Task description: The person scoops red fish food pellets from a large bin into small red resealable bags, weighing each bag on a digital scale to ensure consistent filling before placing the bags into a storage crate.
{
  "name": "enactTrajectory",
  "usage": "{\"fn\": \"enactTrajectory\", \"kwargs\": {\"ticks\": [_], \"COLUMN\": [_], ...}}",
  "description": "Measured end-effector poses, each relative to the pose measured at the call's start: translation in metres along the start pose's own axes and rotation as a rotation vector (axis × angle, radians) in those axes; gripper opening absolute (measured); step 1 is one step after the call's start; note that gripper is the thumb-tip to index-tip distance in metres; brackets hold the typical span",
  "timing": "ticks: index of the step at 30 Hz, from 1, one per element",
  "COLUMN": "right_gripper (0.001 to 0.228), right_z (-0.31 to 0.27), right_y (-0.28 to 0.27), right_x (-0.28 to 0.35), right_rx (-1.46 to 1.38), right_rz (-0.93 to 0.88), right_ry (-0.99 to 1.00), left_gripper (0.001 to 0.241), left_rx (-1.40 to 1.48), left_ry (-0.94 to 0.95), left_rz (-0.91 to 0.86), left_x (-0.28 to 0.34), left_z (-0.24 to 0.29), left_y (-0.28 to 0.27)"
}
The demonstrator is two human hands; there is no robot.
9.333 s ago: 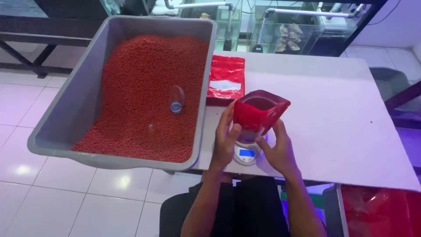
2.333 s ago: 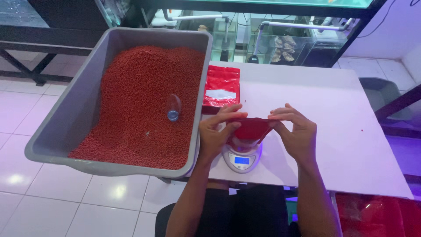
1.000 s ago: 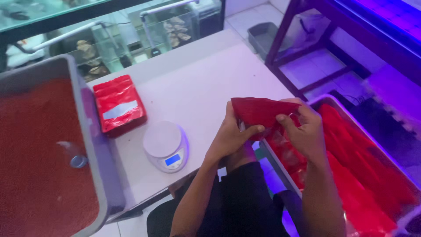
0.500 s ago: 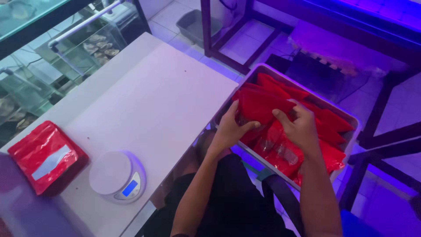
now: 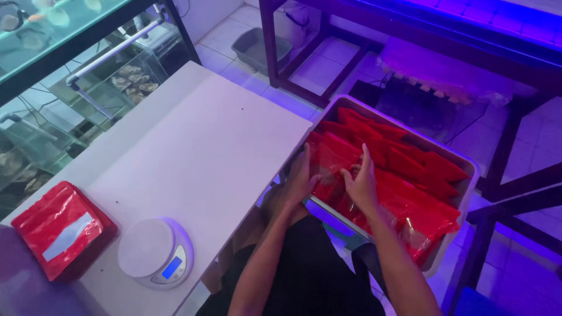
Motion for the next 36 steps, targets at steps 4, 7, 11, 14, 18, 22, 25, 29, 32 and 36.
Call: {"fn": "enactTrajectory", "kwargs": {"ticks": [4,7,11,14,18,22,25,29,32,36], "right_gripper": [0.100,0.096,0.073,0.073,0.071,0.067,0.058,0.057,0.059,0.060], "right_z": [0.022,0.017,0.033,0.052,0.077,0.090,0.085,0.083,0.092,0.068], "right_y": [0.025,0.042,0.070,0.092,0.118,0.132,0.140,0.140,0.141,0.130], "right_x": [-0.002,0.007,0.015,0.013,0.007,-0.002,-0.008,-0.010,-0.009,0.002], "right_rx": [0.393,0.787,0.889,0.950,1.080,1.059,1.078,1.083,1.071,0.993], "right_rz": [0.092,-0.003,-0.242,-0.342,-0.438,-0.477,-0.446,-0.477,-0.485,-0.461], "right_ry": [-0.156,-0.185,-0.127,-0.117,-0.163,-0.206,-0.301,-0.274,-0.252,-0.235], "left_gripper": [0.101,0.102,0.094,0.084,0.054,0.048,0.059,0.055,0.057,0.070], "left_rx": [-0.075,-0.278,-0.424,-0.499,-0.595,-0.507,-0.429,-0.371,-0.378,-0.339], "left_ry": [0.001,0.026,-0.006,-0.044,-0.105,-0.207,-0.293,-0.294,-0.269,-0.234], "left_rz": [-0.038,-0.061,-0.008,0.051,0.146,0.083,0.004,-0.009,-0.002,-0.023], "left_x": [0.002,0.005,0.008,0.010,0.007,-0.003,-0.014,-0.014,-0.011,-0.002], "left_z": [-0.026,-0.033,-0.035,-0.035,-0.037,-0.054,-0.081,-0.074,-0.076,-0.055], "left_y": [0.024,0.041,0.049,0.057,0.059,0.060,0.073,0.067,0.070,0.056]}}
Point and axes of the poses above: each hand's wrist, its own x-axis away from the middle knuckle, its own y-axis out of the palm, z = x × y, the point moved 10 cm from there along -x, towards the middle knuckle, and after that the axes turned 7 degrees about x, right-handed, at the moved point
